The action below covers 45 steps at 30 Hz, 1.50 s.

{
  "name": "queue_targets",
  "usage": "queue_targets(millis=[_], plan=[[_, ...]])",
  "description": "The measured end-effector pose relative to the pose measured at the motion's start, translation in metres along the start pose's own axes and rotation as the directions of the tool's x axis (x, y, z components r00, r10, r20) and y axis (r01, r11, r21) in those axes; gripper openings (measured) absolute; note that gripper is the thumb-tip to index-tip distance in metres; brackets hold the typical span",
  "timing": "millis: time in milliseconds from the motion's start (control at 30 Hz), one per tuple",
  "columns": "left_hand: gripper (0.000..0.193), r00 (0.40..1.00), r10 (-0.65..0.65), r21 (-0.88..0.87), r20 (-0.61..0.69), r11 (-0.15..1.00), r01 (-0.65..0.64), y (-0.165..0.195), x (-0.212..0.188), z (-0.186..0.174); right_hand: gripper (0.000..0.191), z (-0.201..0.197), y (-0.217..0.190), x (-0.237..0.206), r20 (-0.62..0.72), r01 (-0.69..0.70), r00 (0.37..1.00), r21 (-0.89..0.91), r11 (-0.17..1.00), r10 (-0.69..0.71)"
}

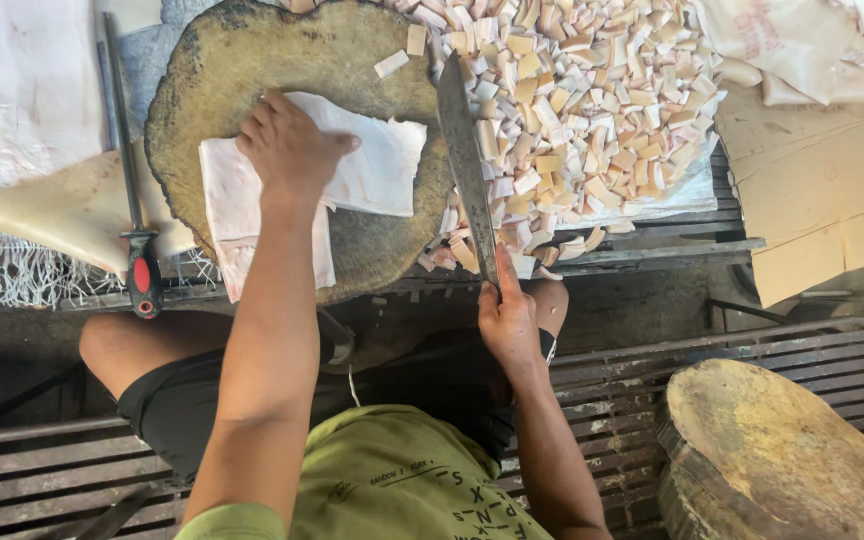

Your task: The person cuts large sheets of pale pork skin into small rectangular pieces using a large knife on a round wooden cutting board. The cut pieces accumulate on a white cloth beside the board.

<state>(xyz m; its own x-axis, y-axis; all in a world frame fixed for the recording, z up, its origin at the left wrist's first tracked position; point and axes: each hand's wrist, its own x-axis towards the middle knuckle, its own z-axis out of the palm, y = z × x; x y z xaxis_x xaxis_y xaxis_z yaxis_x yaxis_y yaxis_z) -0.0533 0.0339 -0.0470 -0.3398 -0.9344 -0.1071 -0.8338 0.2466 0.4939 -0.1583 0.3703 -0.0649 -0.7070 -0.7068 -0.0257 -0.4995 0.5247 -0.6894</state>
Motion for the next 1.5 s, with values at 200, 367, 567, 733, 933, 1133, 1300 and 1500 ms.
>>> queue_targets(millis=[200, 367, 567, 733, 933, 1133, 1300, 1500], plan=[[0.093, 0.951, 0.102, -0.041, 0.291, 0.995, -0.094, 0.002, 0.005, -0.012, 0.061, 0.000, -0.016, -0.007, -0.071, 0.124, 0.991, 0.185, 0.975, -0.113], [0.054, 0.927, 0.185, -0.572, 0.326, 0.819, 0.038, -0.015, -0.060, -0.010, 0.061, -0.001, -0.022, -0.012, -0.043, 0.132, 0.991, 0.148, 0.980, -0.127], [0.039, 0.925, 0.060, -0.444, 0.375, 0.888, 0.123, -0.030, -0.097, -0.015, 0.064, 0.003, -0.019, -0.015, -0.059, 0.328, 0.943, -0.005, 0.945, -0.328], [0.042, 0.957, 0.069, -0.378, 0.281, 0.925, 0.045, -0.028, -0.094, -0.022, 0.069, 0.011, -0.007, 0.000, 0.018, 0.379, 0.924, -0.167, 0.910, -0.381], [0.037, 0.944, 0.132, -0.382, 0.303, 0.924, -0.006, -0.036, -0.097, -0.025, 0.071, -0.009, -0.013, 0.004, 0.015, 0.429, 0.901, -0.188, 0.883, -0.435], [0.035, 0.919, 0.064, -0.417, 0.389, 0.902, 0.114, -0.041, -0.096, -0.018, 0.065, -0.061, -0.031, -0.005, -0.393, 0.589, 0.756, 0.061, 0.806, -0.523], [0.036, 0.945, 0.120, -0.415, 0.305, 0.910, 0.018, -0.047, -0.099, -0.010, 0.077, -0.017, -0.036, 0.000, -0.226, 0.569, 0.682, -0.434, 0.698, -0.696], [0.036, 0.951, 0.162, -0.403, 0.264, 0.914, -0.044, -0.046, -0.097, -0.002, 0.069, -0.007, -0.022, 0.002, 0.039, 0.414, 0.910, -0.130, 0.901, -0.412]])
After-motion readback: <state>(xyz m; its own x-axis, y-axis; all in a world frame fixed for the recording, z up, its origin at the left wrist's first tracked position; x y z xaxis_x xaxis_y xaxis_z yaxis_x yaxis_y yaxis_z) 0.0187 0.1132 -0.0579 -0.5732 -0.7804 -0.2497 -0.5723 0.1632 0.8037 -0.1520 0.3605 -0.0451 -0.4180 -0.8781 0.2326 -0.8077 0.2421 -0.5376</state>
